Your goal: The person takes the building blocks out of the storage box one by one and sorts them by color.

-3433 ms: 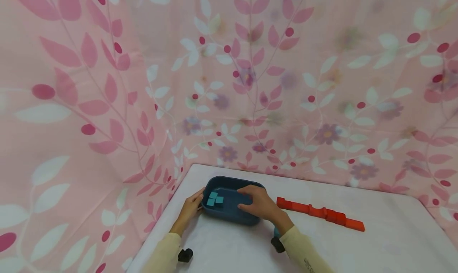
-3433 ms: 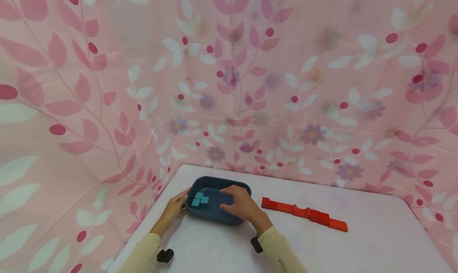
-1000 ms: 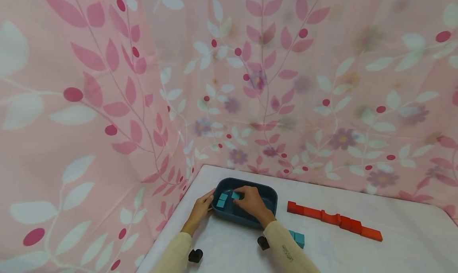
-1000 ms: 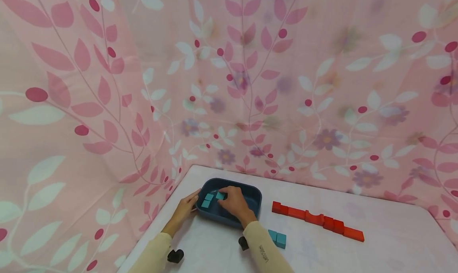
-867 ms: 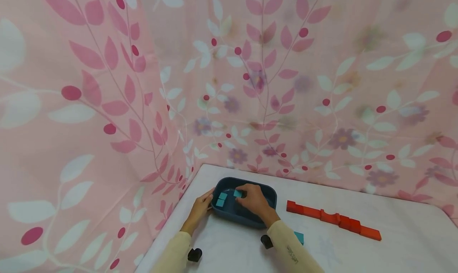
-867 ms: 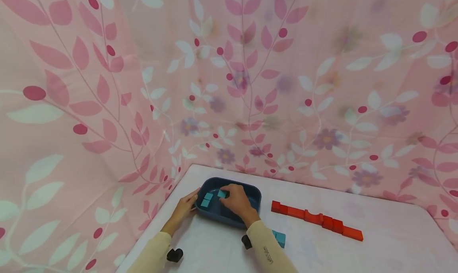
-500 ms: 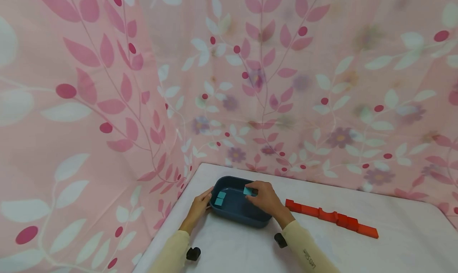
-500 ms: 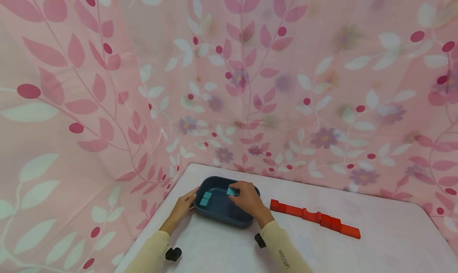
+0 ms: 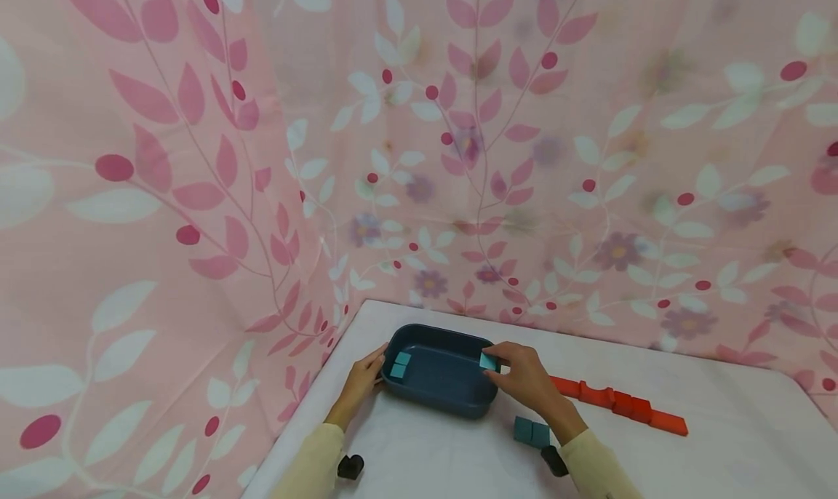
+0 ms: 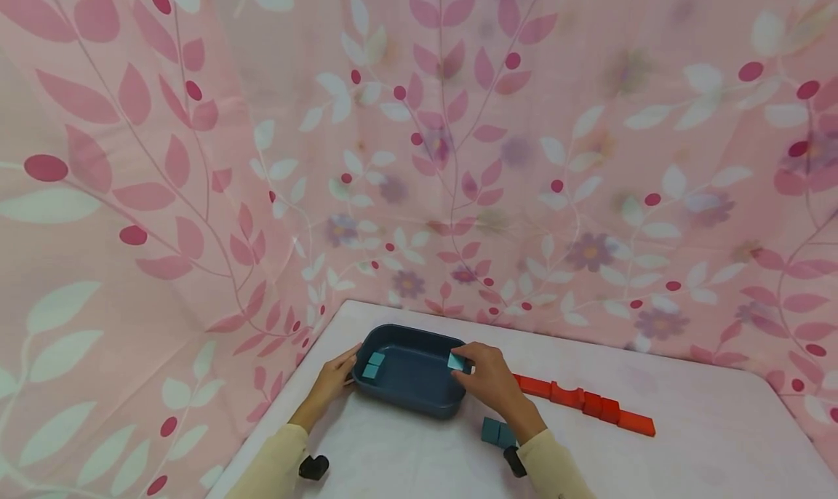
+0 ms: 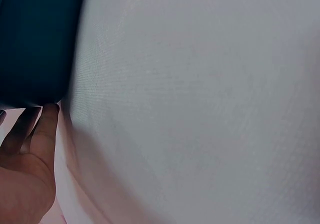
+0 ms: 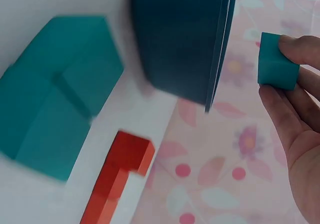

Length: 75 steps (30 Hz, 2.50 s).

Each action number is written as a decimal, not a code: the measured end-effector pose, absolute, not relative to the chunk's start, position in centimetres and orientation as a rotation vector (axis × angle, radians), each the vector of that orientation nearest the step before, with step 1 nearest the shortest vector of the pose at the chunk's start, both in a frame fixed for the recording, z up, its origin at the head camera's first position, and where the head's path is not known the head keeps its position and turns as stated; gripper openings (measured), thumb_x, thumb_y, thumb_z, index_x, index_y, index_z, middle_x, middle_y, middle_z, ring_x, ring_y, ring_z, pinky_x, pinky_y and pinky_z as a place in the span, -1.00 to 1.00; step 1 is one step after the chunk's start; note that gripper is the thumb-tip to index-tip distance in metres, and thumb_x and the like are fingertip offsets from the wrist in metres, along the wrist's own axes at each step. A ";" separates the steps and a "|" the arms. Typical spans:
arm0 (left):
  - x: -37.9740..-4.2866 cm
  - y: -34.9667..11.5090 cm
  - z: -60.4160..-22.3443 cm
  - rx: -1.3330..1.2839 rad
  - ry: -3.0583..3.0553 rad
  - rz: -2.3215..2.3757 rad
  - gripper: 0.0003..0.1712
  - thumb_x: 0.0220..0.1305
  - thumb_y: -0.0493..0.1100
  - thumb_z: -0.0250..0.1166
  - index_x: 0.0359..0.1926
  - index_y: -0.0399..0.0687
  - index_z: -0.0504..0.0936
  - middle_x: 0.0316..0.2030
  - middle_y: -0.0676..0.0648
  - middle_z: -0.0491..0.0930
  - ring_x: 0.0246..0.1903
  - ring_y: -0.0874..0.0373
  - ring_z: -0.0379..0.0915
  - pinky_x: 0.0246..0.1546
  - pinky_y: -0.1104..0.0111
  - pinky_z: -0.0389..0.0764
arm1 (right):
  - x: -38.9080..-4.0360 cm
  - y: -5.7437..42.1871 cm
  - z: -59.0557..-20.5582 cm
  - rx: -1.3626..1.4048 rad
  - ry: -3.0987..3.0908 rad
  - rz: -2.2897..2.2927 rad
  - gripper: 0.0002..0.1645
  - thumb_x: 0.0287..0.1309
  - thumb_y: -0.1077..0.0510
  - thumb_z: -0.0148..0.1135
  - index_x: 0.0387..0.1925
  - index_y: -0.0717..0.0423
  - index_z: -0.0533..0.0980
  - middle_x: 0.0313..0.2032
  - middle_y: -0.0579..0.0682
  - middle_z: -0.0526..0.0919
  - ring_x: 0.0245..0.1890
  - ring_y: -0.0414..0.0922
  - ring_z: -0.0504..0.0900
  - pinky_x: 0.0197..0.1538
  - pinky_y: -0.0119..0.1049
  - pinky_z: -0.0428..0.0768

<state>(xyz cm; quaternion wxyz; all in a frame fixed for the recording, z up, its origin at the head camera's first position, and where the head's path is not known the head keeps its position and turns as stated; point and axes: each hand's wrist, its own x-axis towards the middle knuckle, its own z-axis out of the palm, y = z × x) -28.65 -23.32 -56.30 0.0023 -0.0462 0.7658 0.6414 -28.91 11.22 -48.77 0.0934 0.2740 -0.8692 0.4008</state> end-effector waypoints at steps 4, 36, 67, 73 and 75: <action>-28.5 -23.2 -56.1 -0.140 2.392 2.015 -0.50 0.56 -0.04 -0.07 0.43 0.02 0.31 0.40 -0.28 0.20 0.29 -0.20 0.24 0.12 -0.07 0.43 | -28.2 12.9 -48.9 0.770 -2.598 1.125 -0.52 -0.04 0.23 0.52 0.01 0.12 0.65 -0.11 -0.10 0.68 -0.14 -0.13 0.66 -0.10 -0.16 0.67; -28.7 -23.7 -56.1 -0.117 2.337 2.074 -0.50 0.54 -0.07 -0.03 0.43 0.02 0.31 0.41 -0.24 0.21 0.30 -0.21 0.23 0.15 -0.09 0.38 | -23.2 21.9 -52.5 0.331 -2.905 1.241 -0.53 -0.11 0.24 0.55 -0.07 0.07 0.66 -0.17 -0.13 0.68 -0.14 -0.09 0.67 -0.17 -0.20 0.69; -28.7 -23.6 -56.3 -0.140 2.336 2.064 -0.49 0.54 -0.03 -0.03 0.43 0.05 0.31 0.42 -0.22 0.19 0.32 -0.19 0.20 0.16 -0.09 0.38 | -22.3 21.8 -55.4 0.356 -3.002 1.315 -0.55 -0.09 0.21 0.53 -0.07 0.13 0.65 -0.11 0.01 0.68 -0.17 -0.08 0.63 -0.16 -0.12 0.69; -28.8 -23.5 -56.4 -0.141 2.333 2.077 -0.50 0.54 -0.04 -0.02 0.42 0.04 0.33 0.41 -0.23 0.20 0.31 -0.19 0.21 0.15 -0.08 0.38 | -22.3 21.7 -55.2 0.353 -3.010 1.300 -0.49 -0.13 0.18 0.55 -0.04 0.13 0.64 -0.11 0.00 0.68 -0.19 -0.09 0.62 -0.15 -0.11 0.68; -28.8 -23.5 -56.5 -0.147 2.336 2.074 -0.50 0.54 -0.05 -0.02 0.42 0.04 0.33 0.40 -0.24 0.21 0.31 -0.19 0.22 0.15 -0.08 0.38 | -22.3 21.6 -55.0 0.355 -3.016 1.269 -0.44 -0.16 0.16 0.57 -0.02 0.13 0.63 -0.11 -0.02 0.68 -0.18 -0.09 0.62 -0.13 -0.09 0.68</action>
